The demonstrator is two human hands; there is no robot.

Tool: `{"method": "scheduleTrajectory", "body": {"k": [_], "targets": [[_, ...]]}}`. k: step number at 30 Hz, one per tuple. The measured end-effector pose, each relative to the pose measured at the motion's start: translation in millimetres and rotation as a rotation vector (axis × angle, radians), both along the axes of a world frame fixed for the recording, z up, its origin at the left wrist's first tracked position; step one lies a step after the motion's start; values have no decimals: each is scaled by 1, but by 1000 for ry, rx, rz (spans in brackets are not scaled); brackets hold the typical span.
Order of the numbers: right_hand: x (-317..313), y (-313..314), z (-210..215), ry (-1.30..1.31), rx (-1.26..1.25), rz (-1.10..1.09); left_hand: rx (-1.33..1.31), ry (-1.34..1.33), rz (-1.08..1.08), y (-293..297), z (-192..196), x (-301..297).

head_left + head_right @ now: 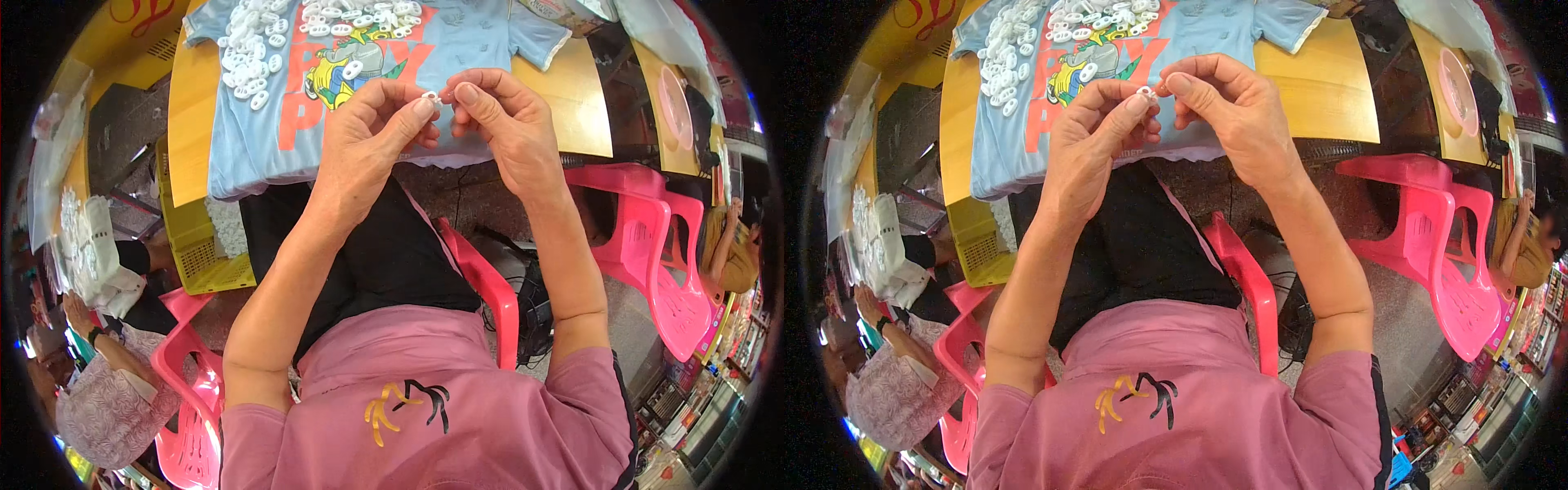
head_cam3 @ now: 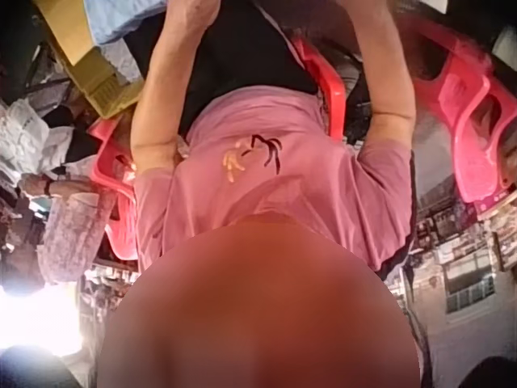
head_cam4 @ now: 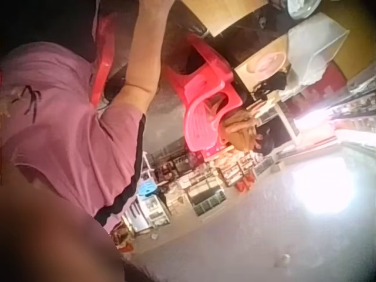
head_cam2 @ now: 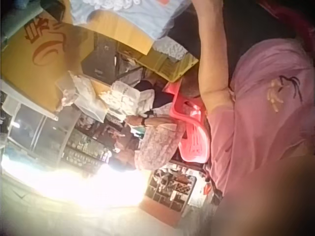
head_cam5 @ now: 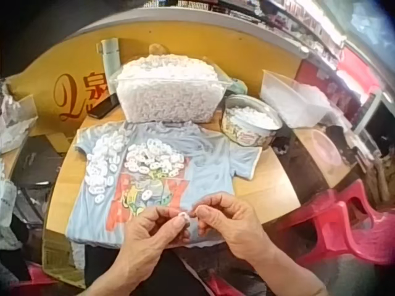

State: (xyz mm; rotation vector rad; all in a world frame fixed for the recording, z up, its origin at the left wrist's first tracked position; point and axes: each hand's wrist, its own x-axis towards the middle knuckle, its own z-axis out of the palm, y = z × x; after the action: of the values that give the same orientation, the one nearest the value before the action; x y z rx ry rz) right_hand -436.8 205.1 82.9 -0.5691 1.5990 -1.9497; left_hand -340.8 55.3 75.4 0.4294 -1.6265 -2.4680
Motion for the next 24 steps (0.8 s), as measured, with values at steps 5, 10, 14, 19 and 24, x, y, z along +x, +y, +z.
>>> {"method": "scheduleTrajectory", "body": {"k": [5, 10, 14, 19, 24], "targets": [[8, -2, -7, -53, 8, -57, -15, 3, 18, 1, -1, 1], [13, -7, -7, -6, 35, -94, -9, 25, 28, 1, -2, 1], [14, -9, -7, 75, 74, -104, -7, 16, -1, -1, -2, 2], [16, -11, -10, 102, 50, -116, -41, 25, 3, -2, -4, 2], [18, -12, -9, 109, 56, -143, -24, 48, -2, -1, -4, 1]]}}
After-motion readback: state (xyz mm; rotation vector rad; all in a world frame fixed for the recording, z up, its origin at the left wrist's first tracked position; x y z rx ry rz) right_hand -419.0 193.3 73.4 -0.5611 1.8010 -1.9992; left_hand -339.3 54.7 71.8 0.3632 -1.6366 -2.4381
